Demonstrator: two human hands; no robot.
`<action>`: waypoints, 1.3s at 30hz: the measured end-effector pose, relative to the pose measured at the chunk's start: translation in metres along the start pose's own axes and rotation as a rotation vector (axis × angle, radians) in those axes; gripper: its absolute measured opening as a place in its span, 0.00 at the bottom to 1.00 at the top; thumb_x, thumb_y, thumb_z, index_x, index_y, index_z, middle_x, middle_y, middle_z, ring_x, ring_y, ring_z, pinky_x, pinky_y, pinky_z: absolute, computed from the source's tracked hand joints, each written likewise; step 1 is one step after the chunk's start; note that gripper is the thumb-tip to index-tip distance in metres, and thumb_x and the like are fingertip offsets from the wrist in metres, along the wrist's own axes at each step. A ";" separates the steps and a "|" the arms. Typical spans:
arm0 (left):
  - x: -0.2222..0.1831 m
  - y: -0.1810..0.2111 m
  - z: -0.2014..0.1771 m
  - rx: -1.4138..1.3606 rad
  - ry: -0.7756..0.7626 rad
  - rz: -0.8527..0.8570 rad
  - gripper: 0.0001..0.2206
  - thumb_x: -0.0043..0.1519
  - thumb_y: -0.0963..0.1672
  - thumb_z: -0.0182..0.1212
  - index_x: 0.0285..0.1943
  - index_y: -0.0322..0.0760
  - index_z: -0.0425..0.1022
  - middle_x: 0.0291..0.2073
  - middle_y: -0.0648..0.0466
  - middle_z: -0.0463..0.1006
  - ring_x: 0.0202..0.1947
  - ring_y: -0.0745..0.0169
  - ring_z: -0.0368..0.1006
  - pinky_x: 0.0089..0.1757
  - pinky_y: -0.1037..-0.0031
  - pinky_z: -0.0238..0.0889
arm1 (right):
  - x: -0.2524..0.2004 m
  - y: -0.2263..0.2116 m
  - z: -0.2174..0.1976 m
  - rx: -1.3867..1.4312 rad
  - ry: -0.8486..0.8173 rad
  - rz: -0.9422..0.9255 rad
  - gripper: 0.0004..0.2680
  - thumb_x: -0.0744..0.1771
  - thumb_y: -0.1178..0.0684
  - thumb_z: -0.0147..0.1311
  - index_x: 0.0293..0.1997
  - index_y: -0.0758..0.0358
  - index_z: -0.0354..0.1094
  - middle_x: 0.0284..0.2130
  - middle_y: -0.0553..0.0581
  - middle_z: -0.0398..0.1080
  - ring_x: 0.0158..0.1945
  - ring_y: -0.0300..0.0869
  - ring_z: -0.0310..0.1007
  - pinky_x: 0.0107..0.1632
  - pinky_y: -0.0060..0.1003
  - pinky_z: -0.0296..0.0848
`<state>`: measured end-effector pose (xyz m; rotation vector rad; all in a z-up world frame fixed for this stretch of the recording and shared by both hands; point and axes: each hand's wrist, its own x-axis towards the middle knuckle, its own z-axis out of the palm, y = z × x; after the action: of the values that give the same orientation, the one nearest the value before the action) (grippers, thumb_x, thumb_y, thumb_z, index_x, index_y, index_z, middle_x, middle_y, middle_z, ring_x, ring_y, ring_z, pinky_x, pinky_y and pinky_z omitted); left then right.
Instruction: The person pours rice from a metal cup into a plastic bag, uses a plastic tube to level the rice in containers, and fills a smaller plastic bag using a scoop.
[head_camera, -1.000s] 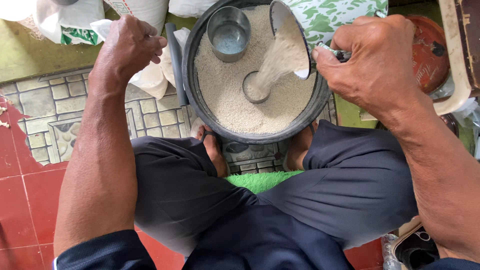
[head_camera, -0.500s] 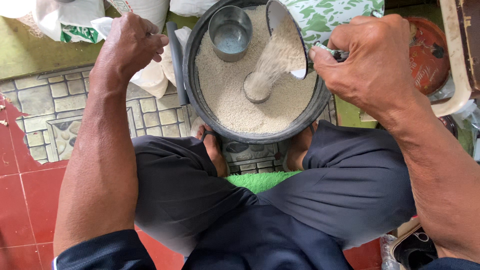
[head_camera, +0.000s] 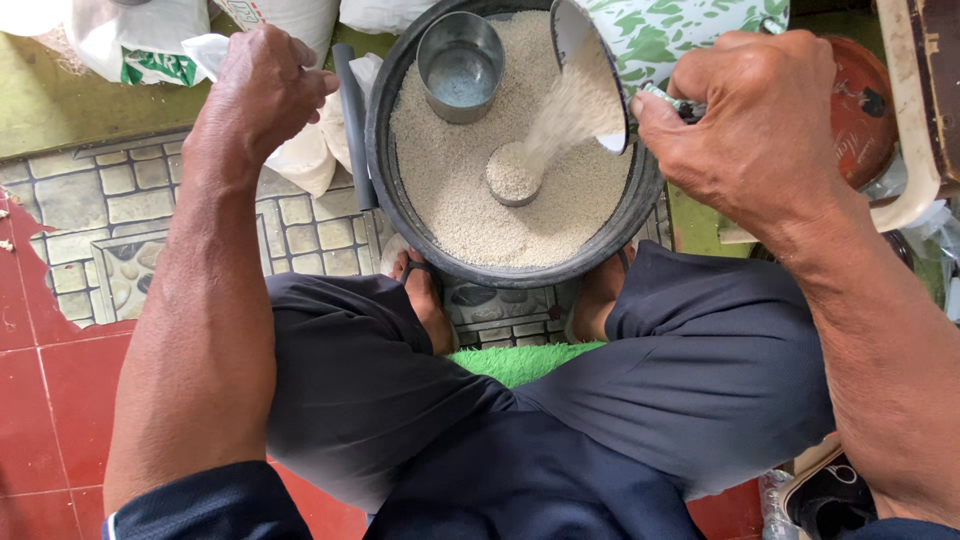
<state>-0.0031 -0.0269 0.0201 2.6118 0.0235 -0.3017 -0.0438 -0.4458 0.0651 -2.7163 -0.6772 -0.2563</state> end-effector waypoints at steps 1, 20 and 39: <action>-0.001 0.001 0.000 -0.020 -0.009 -0.013 0.14 0.67 0.41 0.64 0.28 0.26 0.77 0.19 0.43 0.76 0.20 0.56 0.71 0.24 0.60 0.63 | -0.002 0.002 0.002 0.016 -0.009 -0.004 0.26 0.71 0.53 0.72 0.22 0.61 0.46 0.20 0.54 0.40 0.30 0.44 0.36 0.35 0.51 0.39; 0.012 0.038 0.231 -0.100 -0.298 0.082 0.56 0.48 0.50 0.81 0.80 0.35 0.41 0.73 0.39 0.54 0.72 0.36 0.50 0.68 0.50 0.45 | -0.001 0.008 -0.019 0.439 -0.035 0.472 0.18 0.73 0.55 0.64 0.24 0.61 0.62 0.18 0.46 0.49 0.25 0.33 0.43 0.30 0.40 0.46; 0.013 0.048 0.306 0.074 0.143 0.342 0.44 0.43 0.43 0.71 0.73 0.30 0.55 0.60 0.42 0.67 0.49 0.37 0.66 0.43 0.54 0.67 | 0.001 0.029 -0.005 0.393 -0.046 0.507 0.19 0.76 0.54 0.64 0.26 0.60 0.62 0.18 0.47 0.46 0.24 0.34 0.42 0.30 0.45 0.46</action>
<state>-0.0505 -0.2185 -0.2190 2.6455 -0.3872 0.0061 -0.0297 -0.4714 0.0624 -2.4104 -0.0238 0.0598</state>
